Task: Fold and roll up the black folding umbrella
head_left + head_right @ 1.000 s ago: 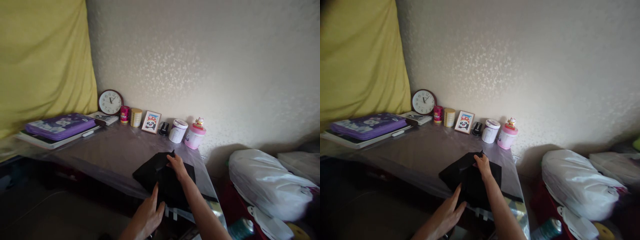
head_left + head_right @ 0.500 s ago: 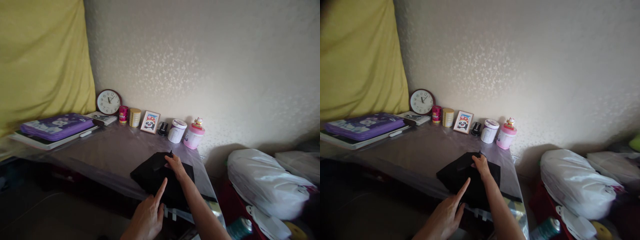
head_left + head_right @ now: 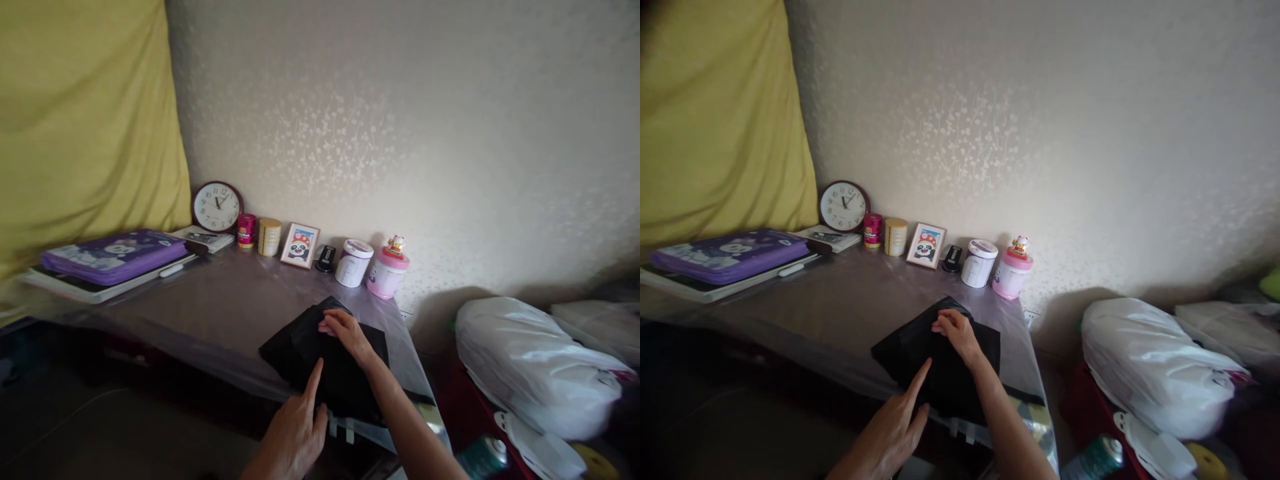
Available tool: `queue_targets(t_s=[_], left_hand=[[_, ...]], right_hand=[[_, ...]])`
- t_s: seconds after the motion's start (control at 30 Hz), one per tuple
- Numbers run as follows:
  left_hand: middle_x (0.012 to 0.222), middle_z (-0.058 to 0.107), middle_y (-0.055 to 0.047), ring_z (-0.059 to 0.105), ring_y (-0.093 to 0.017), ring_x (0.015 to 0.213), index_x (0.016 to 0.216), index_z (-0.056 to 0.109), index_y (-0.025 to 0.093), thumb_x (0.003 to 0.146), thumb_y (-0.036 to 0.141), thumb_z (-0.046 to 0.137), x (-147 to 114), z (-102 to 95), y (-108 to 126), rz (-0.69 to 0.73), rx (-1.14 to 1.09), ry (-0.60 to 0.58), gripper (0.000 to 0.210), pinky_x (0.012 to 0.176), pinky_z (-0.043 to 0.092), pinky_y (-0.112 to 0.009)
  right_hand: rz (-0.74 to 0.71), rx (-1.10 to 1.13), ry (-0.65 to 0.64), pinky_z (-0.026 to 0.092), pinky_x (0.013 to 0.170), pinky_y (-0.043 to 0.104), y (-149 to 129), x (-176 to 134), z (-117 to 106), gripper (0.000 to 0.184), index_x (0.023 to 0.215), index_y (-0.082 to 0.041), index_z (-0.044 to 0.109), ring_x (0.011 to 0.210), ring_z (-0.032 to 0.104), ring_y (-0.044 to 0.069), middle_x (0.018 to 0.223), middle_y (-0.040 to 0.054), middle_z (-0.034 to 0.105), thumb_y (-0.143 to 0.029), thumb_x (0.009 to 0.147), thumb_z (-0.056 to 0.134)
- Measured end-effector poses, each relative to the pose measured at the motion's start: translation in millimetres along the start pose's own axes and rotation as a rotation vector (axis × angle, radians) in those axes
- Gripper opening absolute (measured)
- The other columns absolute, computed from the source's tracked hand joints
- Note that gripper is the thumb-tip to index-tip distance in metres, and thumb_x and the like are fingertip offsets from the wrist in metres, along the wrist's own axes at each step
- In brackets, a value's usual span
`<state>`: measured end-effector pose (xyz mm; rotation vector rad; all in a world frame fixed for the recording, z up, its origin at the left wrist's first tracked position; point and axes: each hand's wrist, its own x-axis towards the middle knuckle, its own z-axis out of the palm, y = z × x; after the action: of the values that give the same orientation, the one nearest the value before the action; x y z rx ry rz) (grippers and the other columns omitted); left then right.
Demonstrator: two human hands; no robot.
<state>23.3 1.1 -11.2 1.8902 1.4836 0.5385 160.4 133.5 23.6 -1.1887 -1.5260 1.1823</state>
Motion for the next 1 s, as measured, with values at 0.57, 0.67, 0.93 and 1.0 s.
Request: queue_targets(t_s=[0.57, 0.67, 0.93, 1.0], left_hand=[[0.092, 0.068, -0.014, 0.064, -0.021, 0.080, 0.144, 0.003, 0.010, 0.091, 0.032, 0.027, -4.8, -2.8, 6.2, -0.059, 0.061, -0.015, 0.062, 0.069, 0.039, -0.027], [0.092, 0.068, -0.014, 0.063, -0.021, 0.082, 0.144, 0.003, 0.009, 0.091, 0.031, 0.027, -4.6, -2.3, 6.1, -0.065, 0.076, -0.021, 0.062, 0.071, 0.039, -0.027], [0.096, 0.066, -0.018, 0.063, -0.023, 0.088, 0.141, 0.013, 0.002, 0.091, 0.027, 0.027, -2.4, -0.2, 6.7, -0.070, 0.150, -0.011, 0.058, 0.070, 0.039, -0.027], [0.095, 0.066, -0.017, 0.063, -0.023, 0.087, 0.142, 0.013, 0.002, 0.091, 0.027, 0.027, -2.1, 0.8, 5.8, -0.074, 0.137, -0.011, 0.058, 0.069, 0.039, -0.027]], right_hand=[[-0.380, -1.013, 0.113, 0.029, 0.105, 0.046, 19.2, 24.0, -30.4, 0.029, 0.111, -0.018, 0.061, 0.122, 0.046, 0.023, 0.125, 0.0110, 0.057, -0.021, 0.089, 0.043], [-0.391, -1.030, 0.091, 0.027, 0.106, 0.045, 16.0, 15.5, -22.3, 0.031, 0.114, -0.020, 0.060, 0.125, 0.043, 0.022, 0.128, 0.0094, 0.055, -0.020, 0.089, 0.041], [-0.527, -0.842, -0.450, 0.029, 0.103, 0.041, -8.7, -34.9, 9.2, 0.025, 0.097, -0.026, 0.067, 0.108, 0.058, 0.017, 0.104, 0.0022, 0.069, -0.029, 0.091, 0.043], [-0.532, -0.798, -0.508, 0.030, 0.102, 0.038, -13.2, -34.4, 9.5, 0.024, 0.096, -0.027, 0.067, 0.106, 0.059, 0.016, 0.100, 0.0007, 0.071, -0.030, 0.091, 0.044]])
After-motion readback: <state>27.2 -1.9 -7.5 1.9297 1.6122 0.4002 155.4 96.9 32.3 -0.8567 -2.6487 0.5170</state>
